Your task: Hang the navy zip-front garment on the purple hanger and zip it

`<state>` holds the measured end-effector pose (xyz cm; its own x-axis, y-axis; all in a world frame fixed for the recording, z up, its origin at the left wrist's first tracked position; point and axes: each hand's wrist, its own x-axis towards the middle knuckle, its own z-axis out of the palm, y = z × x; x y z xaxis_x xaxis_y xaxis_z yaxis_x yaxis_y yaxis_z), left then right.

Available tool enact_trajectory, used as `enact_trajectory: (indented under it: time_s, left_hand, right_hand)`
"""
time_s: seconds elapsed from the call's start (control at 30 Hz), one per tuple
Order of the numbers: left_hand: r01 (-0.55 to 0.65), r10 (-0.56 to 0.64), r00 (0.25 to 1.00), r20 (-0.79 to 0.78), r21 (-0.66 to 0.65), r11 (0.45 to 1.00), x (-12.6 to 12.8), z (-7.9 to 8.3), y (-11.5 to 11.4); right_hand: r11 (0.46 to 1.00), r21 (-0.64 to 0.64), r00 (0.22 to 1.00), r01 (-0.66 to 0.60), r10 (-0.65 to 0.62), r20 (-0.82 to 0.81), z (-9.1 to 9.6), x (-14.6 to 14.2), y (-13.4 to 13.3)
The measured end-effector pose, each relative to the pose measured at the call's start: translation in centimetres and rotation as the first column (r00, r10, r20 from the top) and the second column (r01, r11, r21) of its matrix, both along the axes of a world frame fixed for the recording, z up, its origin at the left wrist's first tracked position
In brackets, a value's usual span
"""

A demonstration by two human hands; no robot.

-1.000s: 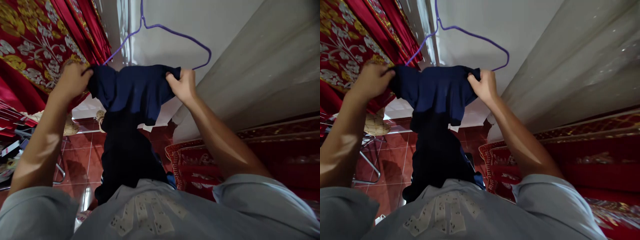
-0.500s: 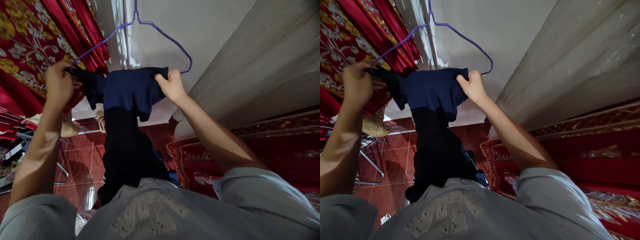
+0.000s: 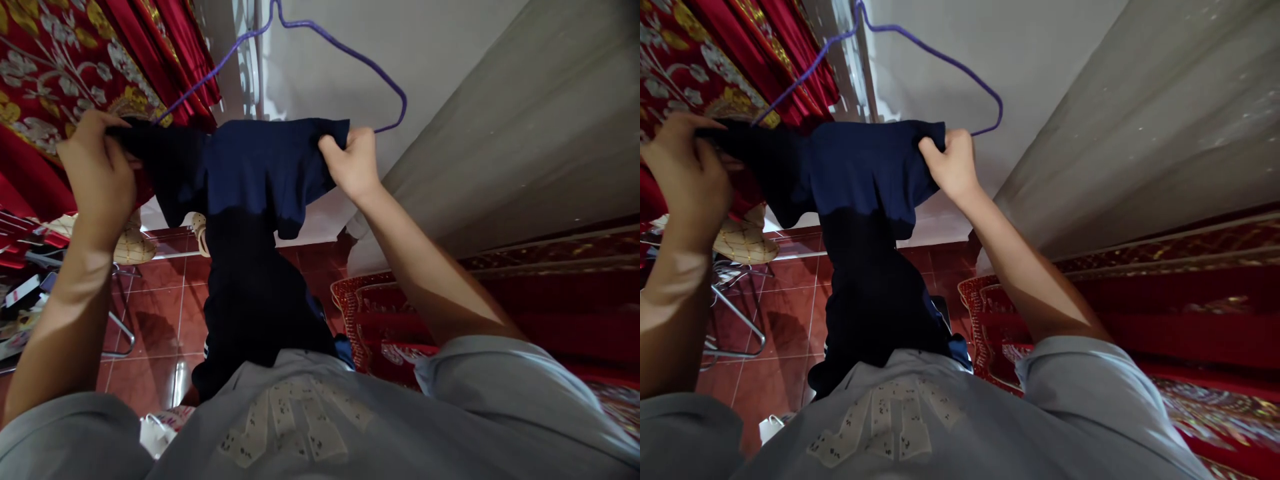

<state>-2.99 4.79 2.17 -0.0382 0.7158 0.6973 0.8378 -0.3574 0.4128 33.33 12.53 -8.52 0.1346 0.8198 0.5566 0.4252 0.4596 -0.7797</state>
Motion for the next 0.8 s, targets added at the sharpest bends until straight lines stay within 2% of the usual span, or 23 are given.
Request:
enact_trajectory:
  time_s: [0.07, 0.17, 0.23, 0.3, 0.43, 0.5, 0.57, 0.63, 0.67, 0.73, 0.8]
  left_hand:
    - [0.009, -0.008, 1.000, 0.013, -0.019, 1.000, -0.3, -0.2, 0.3]
    - [-0.002, 0.001, 1.000, -0.022, -0.029, 1.000, 0.0, 0.7, 2.2]
    - [0.018, -0.021, 0.995, -0.101, -0.038, 0.999, 1.3, 1.7, 3.7]
    - [0.084, -0.094, 0.984, -0.152, -0.071, 0.994, 3.2, 2.5, 4.9]
    - [0.211, -0.239, 0.944, -0.228, -0.139, 0.968, 6.0, 2.9, 5.9]
    - [0.221, -0.253, 0.928, -0.274, -0.144, 0.965, 6.0, 2.8, 6.0]
    - [0.210, -0.246, 0.924, -0.293, -0.149, 0.966, 5.3, 2.9, 6.2]
    - [0.209, -0.247, 0.925, -0.289, -0.158, 0.965, 4.4, 3.2, 6.4]
    - [0.220, -0.262, 0.922, -0.285, -0.173, 0.960, 4.0, 3.4, 6.5]
    - [0.247, -0.299, 0.913, -0.279, -0.206, 0.947, 3.3, 3.9, 6.7]
    - [0.264, -0.319, 0.907, -0.276, -0.218, 0.940, 2.7, 4.1, 6.8]
  right_hand:
    - [1.000, -0.012, 1.000, 0.016, -0.016, 0.008, -0.2, 0.1, -0.1]
    - [0.999, -0.024, 0.999, 0.032, -0.032, 0.023, -0.5, 0.0, -0.3]
    - [0.999, -0.032, 0.999, 0.034, -0.033, 0.035, -0.7, -0.2, -0.4]
    - [0.998, -0.048, 0.998, 0.034, -0.032, 0.046, -0.6, -0.5, -0.7]
    - [0.998, -0.059, 0.996, 0.017, -0.012, 0.084, 0.4, -0.4, -1.8]
    - [1.000, -0.014, 0.995, 0.020, -0.018, 0.099, 1.5, 0.5, -2.7]
    - [0.994, 0.091, 0.994, 0.053, -0.061, 0.087, 2.7, 2.0, -3.4]
    - [0.971, 0.195, 0.987, 0.139, -0.152, 0.052, 3.8, 3.9, -3.4]
    - [0.965, 0.194, 0.981, 0.175, -0.188, 0.051, 4.3, 4.9, -3.2]
    - [0.982, 0.066, 0.982, 0.174, -0.178, 0.062, 5.3, 6.6, -2.7]
    - [0.993, -0.120, 0.999, 0.000, -0.004, -0.038, 6.4, 7.4, -2.3]
